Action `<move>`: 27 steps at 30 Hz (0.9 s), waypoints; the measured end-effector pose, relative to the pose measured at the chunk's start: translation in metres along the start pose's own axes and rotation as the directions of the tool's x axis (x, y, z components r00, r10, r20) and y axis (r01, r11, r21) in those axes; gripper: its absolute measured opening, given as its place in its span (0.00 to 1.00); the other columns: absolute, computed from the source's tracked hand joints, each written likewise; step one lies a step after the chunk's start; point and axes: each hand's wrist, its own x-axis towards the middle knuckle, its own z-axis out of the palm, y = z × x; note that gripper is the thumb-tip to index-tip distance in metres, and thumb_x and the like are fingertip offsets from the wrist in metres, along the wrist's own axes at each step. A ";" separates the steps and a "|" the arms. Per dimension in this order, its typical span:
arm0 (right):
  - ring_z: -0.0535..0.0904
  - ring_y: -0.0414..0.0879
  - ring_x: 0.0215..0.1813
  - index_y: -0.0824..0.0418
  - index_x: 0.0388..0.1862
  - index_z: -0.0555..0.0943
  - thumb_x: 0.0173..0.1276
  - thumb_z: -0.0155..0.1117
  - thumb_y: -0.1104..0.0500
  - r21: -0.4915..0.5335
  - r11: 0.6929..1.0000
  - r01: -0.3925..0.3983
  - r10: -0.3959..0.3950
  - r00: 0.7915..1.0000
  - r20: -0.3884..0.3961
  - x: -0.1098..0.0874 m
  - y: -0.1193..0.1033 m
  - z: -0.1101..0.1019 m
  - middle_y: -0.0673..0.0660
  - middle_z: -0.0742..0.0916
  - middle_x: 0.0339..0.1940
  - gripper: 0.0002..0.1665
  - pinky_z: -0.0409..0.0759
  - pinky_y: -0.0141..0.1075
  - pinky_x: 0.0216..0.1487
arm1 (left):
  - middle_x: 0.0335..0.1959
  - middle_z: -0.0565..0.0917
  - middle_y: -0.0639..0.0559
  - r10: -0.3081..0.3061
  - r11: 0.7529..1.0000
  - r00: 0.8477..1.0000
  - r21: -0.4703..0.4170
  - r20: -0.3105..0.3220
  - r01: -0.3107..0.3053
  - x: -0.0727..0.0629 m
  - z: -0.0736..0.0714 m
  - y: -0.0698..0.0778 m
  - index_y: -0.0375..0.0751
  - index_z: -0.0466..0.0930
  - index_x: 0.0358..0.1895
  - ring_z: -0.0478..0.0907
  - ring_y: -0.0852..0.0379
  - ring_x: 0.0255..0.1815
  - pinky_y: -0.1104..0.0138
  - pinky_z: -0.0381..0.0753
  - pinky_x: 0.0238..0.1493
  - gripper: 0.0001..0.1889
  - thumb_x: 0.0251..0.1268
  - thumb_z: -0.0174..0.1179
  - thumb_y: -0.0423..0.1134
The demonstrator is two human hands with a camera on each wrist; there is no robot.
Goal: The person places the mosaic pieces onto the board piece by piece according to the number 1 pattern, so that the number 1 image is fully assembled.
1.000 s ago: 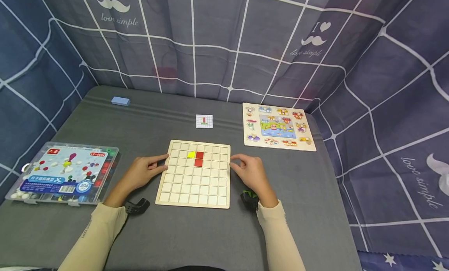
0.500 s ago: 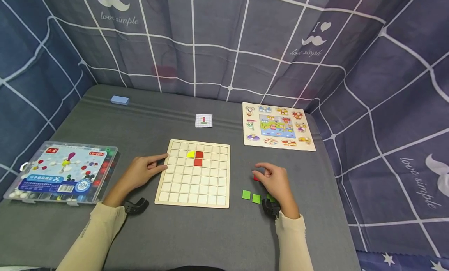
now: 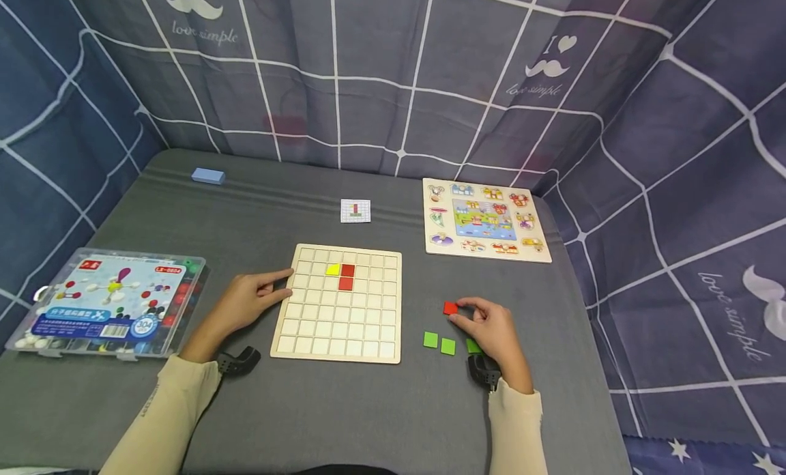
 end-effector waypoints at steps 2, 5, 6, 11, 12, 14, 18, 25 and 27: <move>0.59 0.38 0.17 0.53 0.48 0.89 0.60 0.81 0.47 0.002 1.000 -0.005 0.005 1.000 -0.001 -0.001 0.001 0.000 0.47 0.67 0.16 0.21 0.59 0.33 0.21 | 0.13 0.63 0.59 -0.003 1.000 1.000 0.003 -0.002 0.003 0.000 -0.001 0.000 0.43 0.81 0.66 0.55 0.61 0.15 0.66 0.59 0.23 0.24 0.69 0.69 0.44; 0.58 0.38 0.18 0.54 0.49 0.89 0.60 0.81 0.48 -0.024 1.000 -0.004 0.004 1.000 -0.004 -0.001 0.001 0.000 0.46 0.67 0.16 0.20 0.58 0.33 0.21 | 0.13 0.64 0.59 0.001 1.000 1.000 0.007 -0.002 -0.001 0.000 -0.001 0.000 0.44 0.82 0.66 0.55 0.61 0.15 0.66 0.59 0.23 0.24 0.69 0.69 0.44; 0.58 0.38 0.17 0.54 0.49 0.89 0.60 0.81 0.49 -0.035 0.999 -0.003 0.003 1.000 -0.005 -0.001 0.001 0.000 0.46 0.67 0.16 0.20 0.58 0.33 0.21 | 0.13 0.64 0.59 0.002 1.000 1.000 0.009 -0.002 -0.002 0.000 0.000 -0.001 0.43 0.82 0.66 0.55 0.61 0.15 0.66 0.59 0.23 0.24 0.69 0.69 0.44; 0.58 0.37 0.17 0.56 0.48 0.89 0.60 0.81 0.52 -0.068 0.998 0.004 -0.006 1.000 -0.018 -0.001 0.002 0.002 0.45 0.67 0.16 0.18 0.58 0.32 0.21 | 0.13 0.63 0.59 0.012 1.000 1.000 0.008 -0.007 -0.012 0.000 0.000 -0.001 0.43 0.82 0.66 0.55 0.61 0.15 0.66 0.59 0.23 0.24 0.69 0.69 0.44; 0.58 0.36 0.17 0.56 0.47 0.89 0.60 0.81 0.52 -0.069 0.998 0.006 -0.007 1.000 -0.020 -0.001 0.002 0.002 0.44 0.67 0.16 0.18 0.58 0.32 0.21 | 0.13 0.63 0.59 0.011 1.000 1.000 0.007 -0.008 -0.011 0.000 0.000 -0.001 0.43 0.82 0.66 0.55 0.62 0.15 0.66 0.59 0.23 0.24 0.69 0.69 0.43; 0.58 0.36 0.17 0.57 0.47 0.89 0.60 0.81 0.52 -0.074 0.997 0.006 -0.008 1.000 -0.025 -0.001 0.003 0.003 0.44 0.67 0.17 0.18 0.58 0.32 0.21 | 0.13 0.64 0.59 0.010 1.000 1.000 0.003 -0.009 -0.010 0.000 0.000 0.000 0.43 0.82 0.66 0.55 0.62 0.15 0.66 0.59 0.23 0.24 0.68 0.69 0.43; 0.58 0.35 0.17 0.57 0.47 0.89 0.61 0.80 0.51 -0.071 0.997 0.004 -0.006 1.000 -0.028 -0.001 0.003 0.003 0.45 0.67 0.17 0.18 0.58 0.32 0.21 | 0.14 0.64 0.59 0.005 1.000 1.000 -0.002 -0.005 -0.005 0.000 0.000 0.000 0.43 0.82 0.66 0.55 0.62 0.15 0.67 0.60 0.23 0.24 0.69 0.69 0.43; 0.58 0.36 0.17 0.56 0.47 0.89 0.62 0.80 0.51 -0.074 0.997 0.009 -0.011 0.999 -0.033 -0.001 0.002 0.004 0.45 0.67 0.17 0.18 0.58 0.33 0.21 | 0.14 0.63 0.60 0.010 1.000 1.000 0.000 -0.006 -0.010 0.000 0.000 0.000 0.42 0.82 0.66 0.55 0.62 0.16 0.67 0.59 0.23 0.24 0.69 0.69 0.43; 0.59 0.36 0.17 0.56 0.47 0.89 0.62 0.80 0.50 -0.075 0.997 0.012 -0.015 0.999 -0.034 -0.001 0.002 0.004 0.45 0.67 0.16 0.17 0.58 0.33 0.21 | 0.13 0.63 0.60 0.011 1.000 1.000 0.005 -0.004 -0.011 0.000 0.000 0.000 0.42 0.82 0.66 0.55 0.62 0.16 0.67 0.59 0.23 0.24 0.69 0.69 0.44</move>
